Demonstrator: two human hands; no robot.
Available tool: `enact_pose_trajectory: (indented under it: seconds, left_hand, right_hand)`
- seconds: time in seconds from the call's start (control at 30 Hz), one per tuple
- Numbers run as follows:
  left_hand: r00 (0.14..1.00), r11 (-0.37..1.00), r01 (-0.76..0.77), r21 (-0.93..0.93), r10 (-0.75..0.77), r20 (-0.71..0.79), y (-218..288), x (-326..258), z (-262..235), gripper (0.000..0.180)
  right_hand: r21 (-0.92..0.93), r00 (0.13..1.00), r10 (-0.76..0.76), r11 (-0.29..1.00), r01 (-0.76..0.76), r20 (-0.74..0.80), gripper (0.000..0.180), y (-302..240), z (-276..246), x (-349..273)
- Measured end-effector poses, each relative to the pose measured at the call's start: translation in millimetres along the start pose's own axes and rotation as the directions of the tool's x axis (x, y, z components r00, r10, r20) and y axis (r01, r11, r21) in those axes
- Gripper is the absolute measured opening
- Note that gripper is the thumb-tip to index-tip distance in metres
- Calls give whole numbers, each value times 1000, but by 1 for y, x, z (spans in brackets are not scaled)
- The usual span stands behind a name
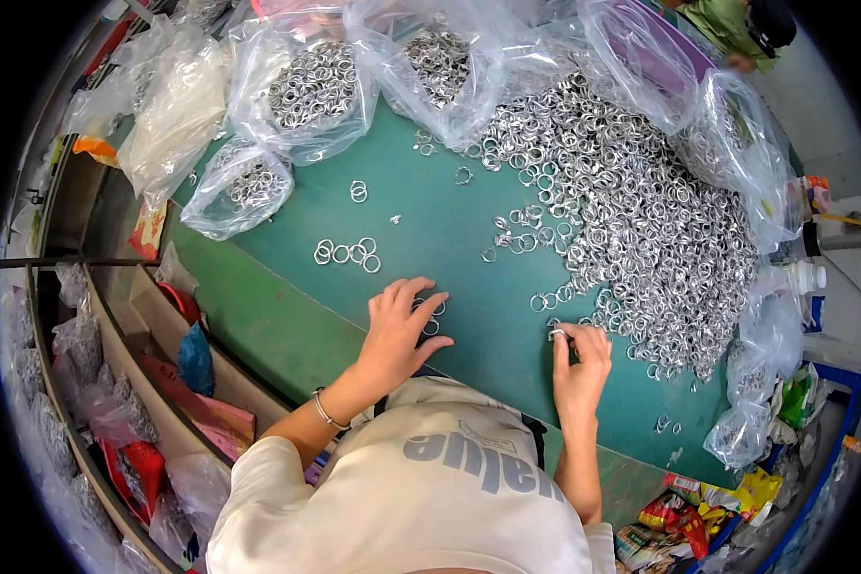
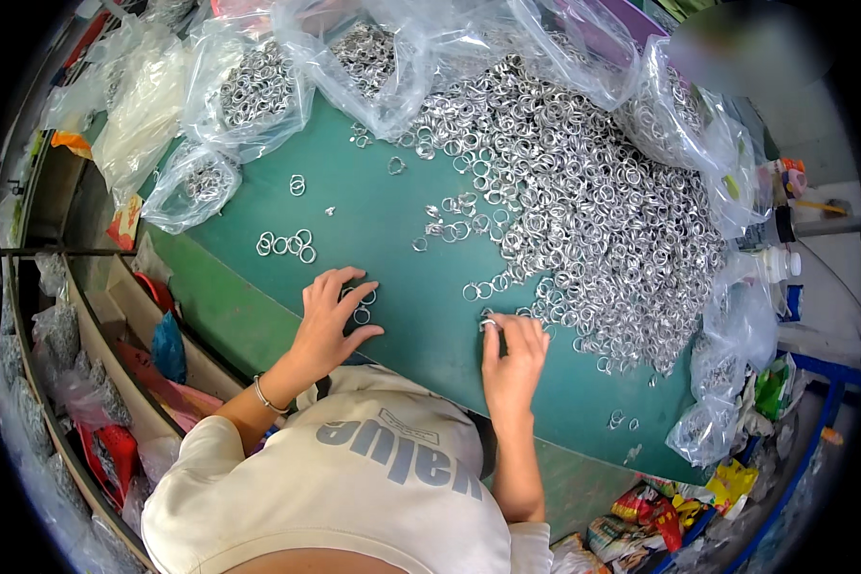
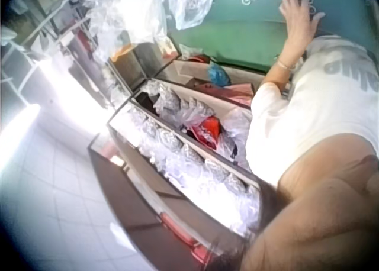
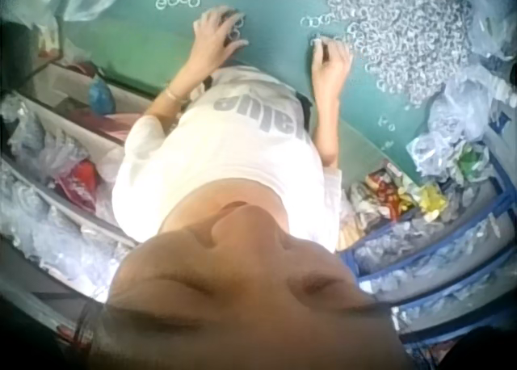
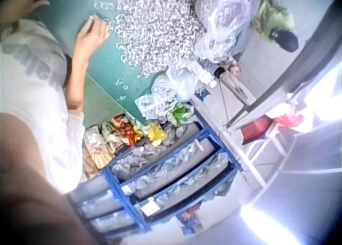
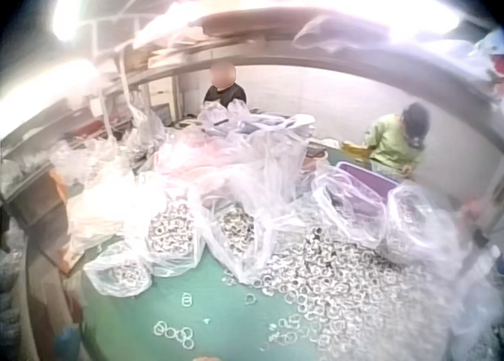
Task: The person sorts through a large pile of small metal rings on a workbench, picking up individual rings by hand and moving them into a plastic bag.
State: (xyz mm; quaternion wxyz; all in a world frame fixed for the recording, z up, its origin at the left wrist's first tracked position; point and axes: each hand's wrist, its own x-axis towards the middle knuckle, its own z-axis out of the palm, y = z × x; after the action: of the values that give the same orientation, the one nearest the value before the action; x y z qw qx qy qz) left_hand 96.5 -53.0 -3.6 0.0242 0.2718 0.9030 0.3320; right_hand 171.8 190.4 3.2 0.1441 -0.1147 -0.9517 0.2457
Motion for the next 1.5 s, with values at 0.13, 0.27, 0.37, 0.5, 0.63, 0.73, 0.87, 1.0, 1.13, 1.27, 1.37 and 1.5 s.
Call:
enact_pose_trajectory:
  seconds: [0.13, 0.27, 0.37, 0.5, 0.63, 0.73, 0.87, 1.0, 1.13, 1.27, 1.37, 1.5]
  left_hand:
    - [999, 999, -47, -16, 47, 6, -8, -1, 7, 47]
    - [996, 996, -81, -27, 82, 37, -17, -2, 10, 49]
    - [1000, 990, -30, -140, 29, -8, -7, 7, 0, 57]
    - [998, 993, 36, -114, -41, -41, -9, -1, -9, 67]
    - [996, 998, 63, -28, -64, -60, -7, -5, -6, 58]
    - [993, 999, 33, -9, -34, -114, -10, -1, 7, 41]
    - [985, 996, 14, -86, -29, -171, -10, 6, 4, 37]
    - [892, 977, 206, 61, -161, -423, -29, 17, -20, 36]
    - [910, 961, 241, 133, -175, -377, -48, 16, -22, 35]
    - [948, 968, 197, 156, -147, -284, -56, 17, -21, 30]
    - [950, 975, 189, 115, -152, -271, -76, 14, -17, 27]
    - [915, 964, 229, 134, -166, -368, -83, 18, -21, 25]
  right_hand:
    - [-109, 995, 33, 993, -44, -96, 10, 8, -8, 8]
    - [61, 984, 171, 984, -169, -42, 10, 11, -16, 14]
    - [206, 989, 146, 968, -144, 8, 10, 0, -10, 15]
    - [272, 998, 40, 961, -51, 46, 10, -12, 4, 13]
    - [200, 996, -57, 979, 43, 63, 9, -16, 16, 15]
    - [196, 992, -96, 978, 77, 86, 9, -23, 18, 16]
    - [286, 991, -58, 958, 21, 122, 10, -25, 20, 7]
    - [339, 987, -119, 938, 76, 108, 11, -32, 24, 10]
    - [317, 978, -183, 938, 142, 103, 11, -36, 32, 16]
    - [332, 980, -128, 941, 70, 154, 10, -37, 29, 15]
    - [327, 980, -129, 942, 72, 154, 11, -35, 28, 15]
    - [400, 989, -76, 916, 20, 127, 11, -39, 25, 21]
